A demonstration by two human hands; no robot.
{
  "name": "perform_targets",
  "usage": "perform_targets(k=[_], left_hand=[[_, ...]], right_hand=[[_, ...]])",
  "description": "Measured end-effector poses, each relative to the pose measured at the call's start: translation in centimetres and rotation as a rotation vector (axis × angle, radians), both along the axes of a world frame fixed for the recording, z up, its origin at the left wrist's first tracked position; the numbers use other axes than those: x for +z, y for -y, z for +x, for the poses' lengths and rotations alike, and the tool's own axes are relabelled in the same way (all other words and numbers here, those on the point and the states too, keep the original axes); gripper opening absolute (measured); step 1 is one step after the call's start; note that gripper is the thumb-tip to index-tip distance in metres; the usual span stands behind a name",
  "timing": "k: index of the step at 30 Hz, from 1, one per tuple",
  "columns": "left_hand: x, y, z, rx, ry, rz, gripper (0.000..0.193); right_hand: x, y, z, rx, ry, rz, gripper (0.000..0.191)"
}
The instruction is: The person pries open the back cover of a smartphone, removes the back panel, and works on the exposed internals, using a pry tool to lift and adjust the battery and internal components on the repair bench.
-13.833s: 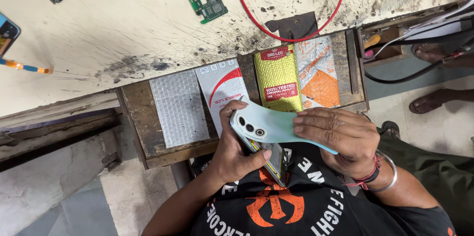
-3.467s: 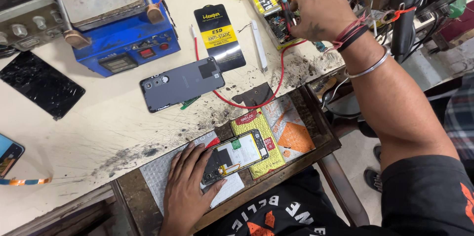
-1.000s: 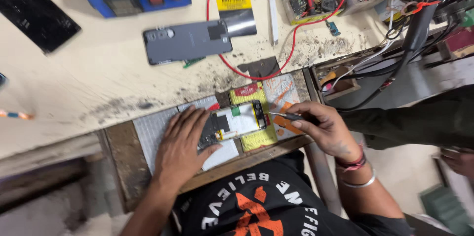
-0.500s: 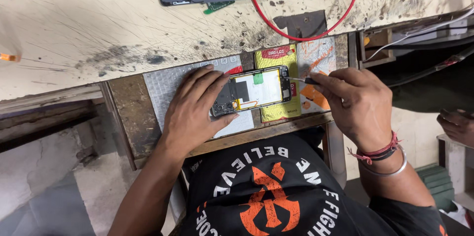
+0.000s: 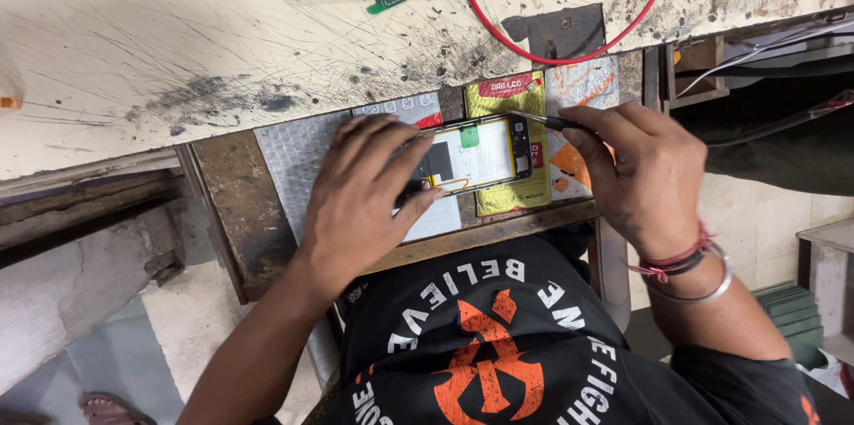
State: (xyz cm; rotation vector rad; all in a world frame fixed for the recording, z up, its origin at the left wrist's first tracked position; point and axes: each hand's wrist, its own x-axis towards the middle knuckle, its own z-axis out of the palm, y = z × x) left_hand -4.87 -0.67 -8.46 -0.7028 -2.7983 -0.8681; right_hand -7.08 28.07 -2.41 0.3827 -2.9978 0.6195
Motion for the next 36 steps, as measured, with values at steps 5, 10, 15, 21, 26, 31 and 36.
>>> perform_targets(k=[5,10,15,21,26,31,36], left_hand=[[0.0,-2.2,-1.7,-0.008,-0.019,-0.022,0.034],[-0.7,-4.3,-3.8,-0.043,-0.022,-0.065,0.021],[-1.3,-5.4,-4.2,-0.108,-0.291,-0.181,0.015],[-1.9,-6.9,-4.4,-0.007,-0.413,-0.134,0.006],[-2.6,-7.5,-4.4,0.004,-0.37,0.036,0.018],[-1.4,-7.9,-4.5,0.018,-0.382,-0.049,0.026],[0.9,-9.3,-4.1,0.018,-0.285,-0.047,0.024]], right_hand=[[-3.8,1.0,1.0,-0.061,0.028,-0.358,0.017],[-6.0,-0.2,1.6,-0.115,0.022,-0.467,0.014],[-6.0,-1.8,1.5,-0.051,-0.042,-0.451,0.015],[-5.3,-2.2,1.4,-0.088,-0.019,-0.318,0.031],[-5.2,-2.5,1.1,-0.052,-0.061,-0.221,0.031],[-5.1,-2.8,1.2,-0.08,-0.051,-0.21,0.031],[-5.1,-2.9,1.4,-0.106,-0.056,-0.282,0.03]])
